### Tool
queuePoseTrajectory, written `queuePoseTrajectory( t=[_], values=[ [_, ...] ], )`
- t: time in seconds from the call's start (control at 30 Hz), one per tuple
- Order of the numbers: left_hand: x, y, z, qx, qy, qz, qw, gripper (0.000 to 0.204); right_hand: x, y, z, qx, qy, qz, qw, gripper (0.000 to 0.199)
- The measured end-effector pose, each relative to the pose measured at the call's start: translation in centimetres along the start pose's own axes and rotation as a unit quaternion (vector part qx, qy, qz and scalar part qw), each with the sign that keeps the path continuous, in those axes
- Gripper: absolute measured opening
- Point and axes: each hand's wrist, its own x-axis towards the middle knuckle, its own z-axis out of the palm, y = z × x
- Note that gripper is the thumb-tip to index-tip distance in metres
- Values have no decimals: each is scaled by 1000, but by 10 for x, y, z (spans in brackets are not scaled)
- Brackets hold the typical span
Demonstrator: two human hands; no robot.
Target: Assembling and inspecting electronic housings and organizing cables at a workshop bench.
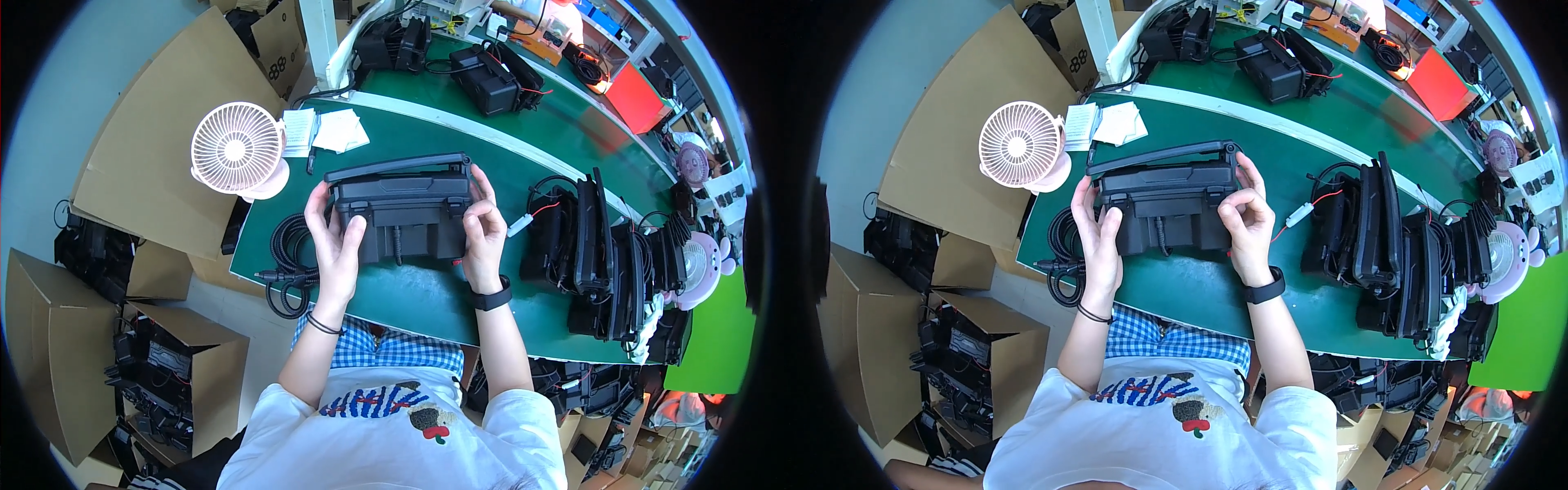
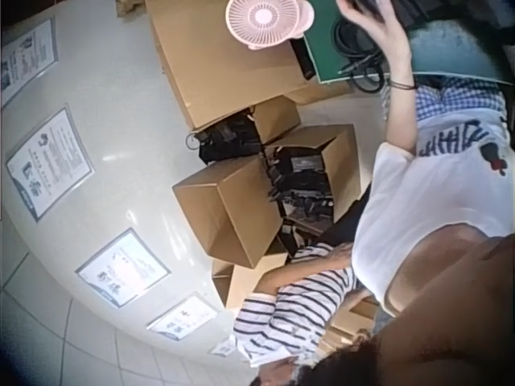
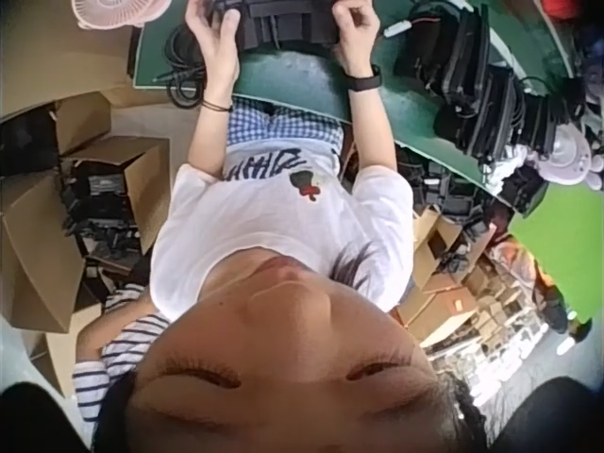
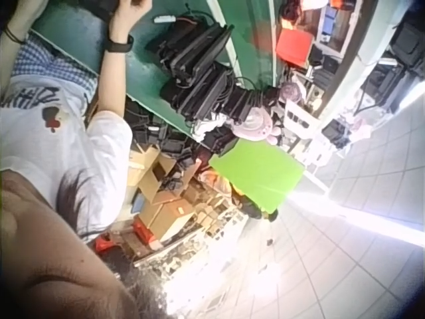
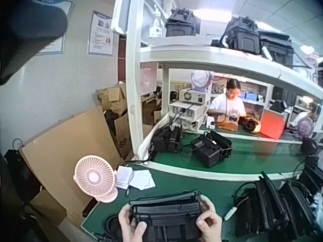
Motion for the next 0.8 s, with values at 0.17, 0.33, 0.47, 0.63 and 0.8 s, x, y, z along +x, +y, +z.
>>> queuePoseTrajectory(
  t=[0.17,0.33,0.47,0.63,0.8],
  values=[
    [1,-4,-4,-15,-34,7,999,71,-7,3,16,49,59,97,992,61],
    [-3,-13,-12,-18,-50,34,998,71,-8,-6,24,25,57,95,994,78],
    [-3,-13,-9,32,-42,55,997,70,-9,0,14,13,21,165,986,80],
    [-2,-12,-5,26,-44,60,997,69,-8,8,3,-12,-46,160,986,80],
    [-6,-8,-2,4,-11,46,999,70,-8,5,-2,-41,-81,146,985,76]
  ],
)
